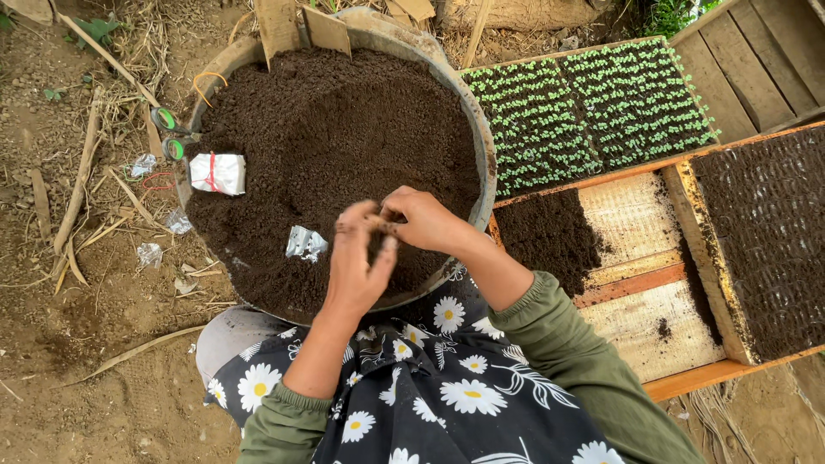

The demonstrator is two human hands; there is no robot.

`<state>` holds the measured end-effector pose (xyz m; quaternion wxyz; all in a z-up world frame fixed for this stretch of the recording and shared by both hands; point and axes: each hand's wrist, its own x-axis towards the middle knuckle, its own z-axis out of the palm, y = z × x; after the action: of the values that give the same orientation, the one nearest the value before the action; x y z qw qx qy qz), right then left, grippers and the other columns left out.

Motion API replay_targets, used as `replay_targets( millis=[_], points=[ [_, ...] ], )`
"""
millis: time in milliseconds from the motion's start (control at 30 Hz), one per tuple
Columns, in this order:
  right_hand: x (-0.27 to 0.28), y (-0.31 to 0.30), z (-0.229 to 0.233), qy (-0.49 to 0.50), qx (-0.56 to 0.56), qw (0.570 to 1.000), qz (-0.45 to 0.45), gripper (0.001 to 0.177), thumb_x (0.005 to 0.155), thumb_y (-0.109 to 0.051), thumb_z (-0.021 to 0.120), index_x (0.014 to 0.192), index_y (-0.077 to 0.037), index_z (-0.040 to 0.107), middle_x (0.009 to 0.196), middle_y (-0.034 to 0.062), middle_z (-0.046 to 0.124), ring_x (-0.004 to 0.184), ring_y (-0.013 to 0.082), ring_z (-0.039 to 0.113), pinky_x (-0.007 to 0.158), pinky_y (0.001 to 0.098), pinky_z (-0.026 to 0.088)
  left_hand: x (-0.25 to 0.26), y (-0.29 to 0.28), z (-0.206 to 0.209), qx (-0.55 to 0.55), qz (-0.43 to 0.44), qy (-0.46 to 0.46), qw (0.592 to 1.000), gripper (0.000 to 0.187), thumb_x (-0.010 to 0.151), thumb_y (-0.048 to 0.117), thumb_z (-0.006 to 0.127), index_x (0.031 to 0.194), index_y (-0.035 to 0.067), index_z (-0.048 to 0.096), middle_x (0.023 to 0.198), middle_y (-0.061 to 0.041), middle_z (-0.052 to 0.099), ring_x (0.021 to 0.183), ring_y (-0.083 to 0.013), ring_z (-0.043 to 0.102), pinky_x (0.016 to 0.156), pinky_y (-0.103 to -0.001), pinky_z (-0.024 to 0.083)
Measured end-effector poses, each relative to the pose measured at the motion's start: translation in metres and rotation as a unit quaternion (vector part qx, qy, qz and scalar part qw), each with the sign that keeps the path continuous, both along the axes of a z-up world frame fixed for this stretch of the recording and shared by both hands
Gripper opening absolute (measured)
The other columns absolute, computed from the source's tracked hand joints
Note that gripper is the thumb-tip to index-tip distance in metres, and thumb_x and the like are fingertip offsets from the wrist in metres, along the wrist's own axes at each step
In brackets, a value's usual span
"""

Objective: The person scoops soil from a large container and places it into a wooden seedling tray. They then open a small foil packet, pour seeds into their hand, and carefully distribute them into the soil in the tray.

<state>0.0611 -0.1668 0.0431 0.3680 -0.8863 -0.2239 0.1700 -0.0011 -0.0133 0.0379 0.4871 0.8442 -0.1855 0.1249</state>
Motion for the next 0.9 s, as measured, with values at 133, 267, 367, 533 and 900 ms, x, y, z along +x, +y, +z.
replay_targets(
  millis=[133,267,367,533,900],
  points=[
    [-0.006,0.008,0.015,0.019,0.136,0.989,-0.048,0.011,0.082,-0.01,0.059,0.091,-0.008,0.063,0.104,0.0106,0.054,0.109,0.0298,0.049,0.093,0.0464,0.039,0.004,-0.002,-0.005,-0.417,0.011,0.362,0.834,0.033,0.096,0.024,0.019,0.116,0.003,0.035,0.114,-0.026,0.043,0.099,-0.0348,0.055,0.085,-0.043,0.049],
    [0.002,0.002,0.013,-0.004,0.18,0.979,-0.1,0.014,0.082,-0.014,0.059,0.095,-0.01,0.065,0.099,0.0089,0.06,0.106,0.0242,0.052,0.092,0.042,0.04,0.012,0.003,-0.055,-0.56,-0.001,0.46,0.69,0.031,0.096,0.022,0.033,0.118,0.001,0.04,0.086,-0.021,0.052,0.066,-0.0182,0.058,0.053,-0.017,0.05],
    [0.016,-0.008,-0.019,-0.058,0.004,0.98,-0.191,0.029,0.085,-0.039,0.055,0.101,-0.016,0.062,0.116,0.0191,0.047,0.116,0.0369,0.043,0.098,0.0487,0.031,0.011,0.007,-0.051,-0.613,-0.006,0.472,0.633,0.033,0.094,0.03,0.038,0.112,0.004,0.049,0.076,-0.014,0.05,0.053,-0.0106,0.049,0.037,-0.009,0.037],
    [0.015,0.013,-0.122,-0.047,-0.003,0.983,-0.179,0.06,0.071,-0.044,0.068,0.121,-0.017,0.05,0.114,0.0179,0.046,0.109,0.037,0.049,0.096,0.0427,0.035,0.014,0.012,-0.052,-0.632,-0.026,0.455,0.626,0.034,0.094,0.03,0.037,0.111,0.001,0.046,0.071,-0.012,0.047,0.044,-0.0077,0.046,0.032,-0.006,0.035],
    [-0.014,0.02,0.019,0.163,0.221,0.956,-0.105,0.034,0.078,-0.006,0.061,0.112,-0.008,0.056,0.125,0.0215,0.043,0.128,0.0417,0.019,0.102,0.055,0.016,0.013,0.016,-0.05,-0.604,0.03,0.442,0.663,0.053,0.086,0.034,0.053,0.121,-0.002,0.036,0.098,-0.022,0.054,0.047,-0.0084,0.05,0.035,-0.006,0.042]
  ],
)
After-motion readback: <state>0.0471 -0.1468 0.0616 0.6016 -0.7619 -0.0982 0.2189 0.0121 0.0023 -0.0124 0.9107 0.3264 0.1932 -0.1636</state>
